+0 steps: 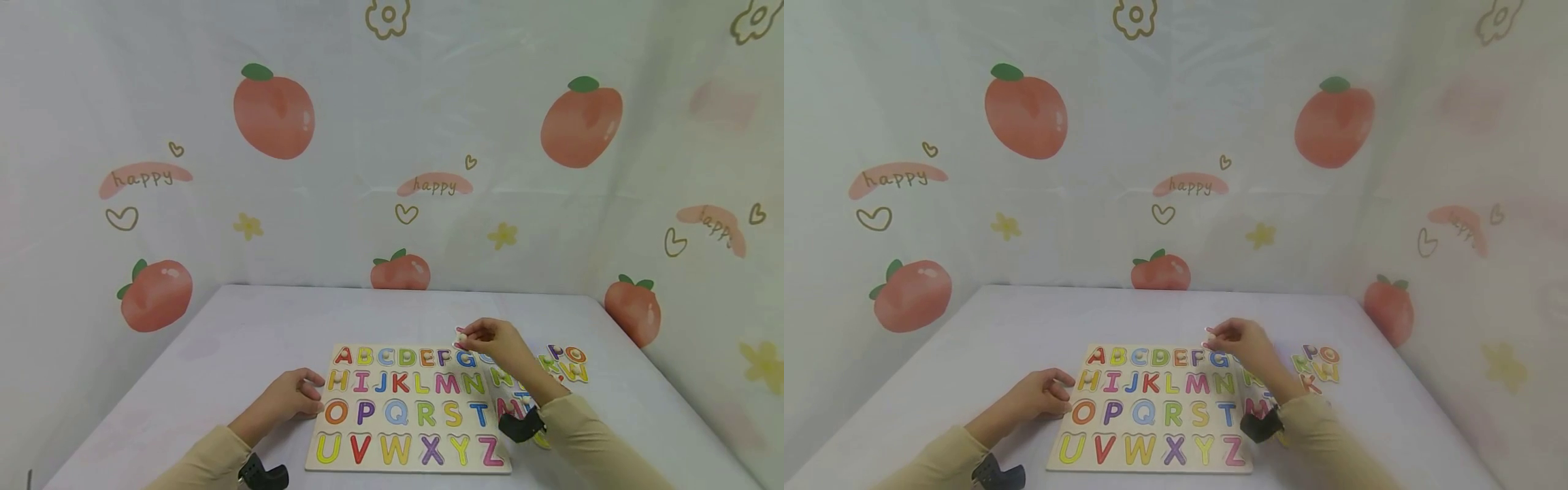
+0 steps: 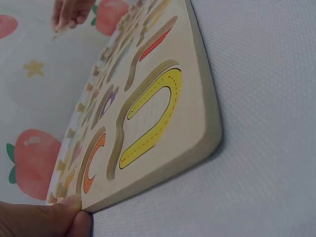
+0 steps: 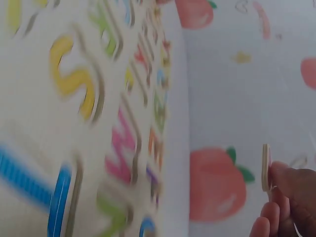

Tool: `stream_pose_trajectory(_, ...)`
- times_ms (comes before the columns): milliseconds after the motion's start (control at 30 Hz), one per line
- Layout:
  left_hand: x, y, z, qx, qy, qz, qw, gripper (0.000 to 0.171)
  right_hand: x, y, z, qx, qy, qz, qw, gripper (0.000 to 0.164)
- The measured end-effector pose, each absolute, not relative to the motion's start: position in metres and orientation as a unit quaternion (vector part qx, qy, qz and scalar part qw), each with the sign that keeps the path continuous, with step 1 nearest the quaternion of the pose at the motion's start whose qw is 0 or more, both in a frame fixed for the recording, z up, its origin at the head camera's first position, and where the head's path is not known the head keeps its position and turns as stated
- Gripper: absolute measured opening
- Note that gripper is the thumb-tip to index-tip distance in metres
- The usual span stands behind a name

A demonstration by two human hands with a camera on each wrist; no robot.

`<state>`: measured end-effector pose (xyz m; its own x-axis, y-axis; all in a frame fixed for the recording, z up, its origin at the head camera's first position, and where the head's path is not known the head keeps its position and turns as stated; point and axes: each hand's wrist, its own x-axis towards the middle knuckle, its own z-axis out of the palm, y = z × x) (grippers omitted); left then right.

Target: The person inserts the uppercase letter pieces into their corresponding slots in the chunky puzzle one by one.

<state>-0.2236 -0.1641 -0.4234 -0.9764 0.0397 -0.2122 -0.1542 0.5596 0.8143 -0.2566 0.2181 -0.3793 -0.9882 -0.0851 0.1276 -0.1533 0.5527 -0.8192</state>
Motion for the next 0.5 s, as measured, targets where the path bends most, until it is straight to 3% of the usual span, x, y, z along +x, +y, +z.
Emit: stream_pose_trajectory(500, -0.224, -0.164, -0.425, -0.029, 0.892, 0.44, 0.096, 0.042, -0.263, 0.111, -0.392, 0.158, -0.868, 0.469, -0.043, 0.014)
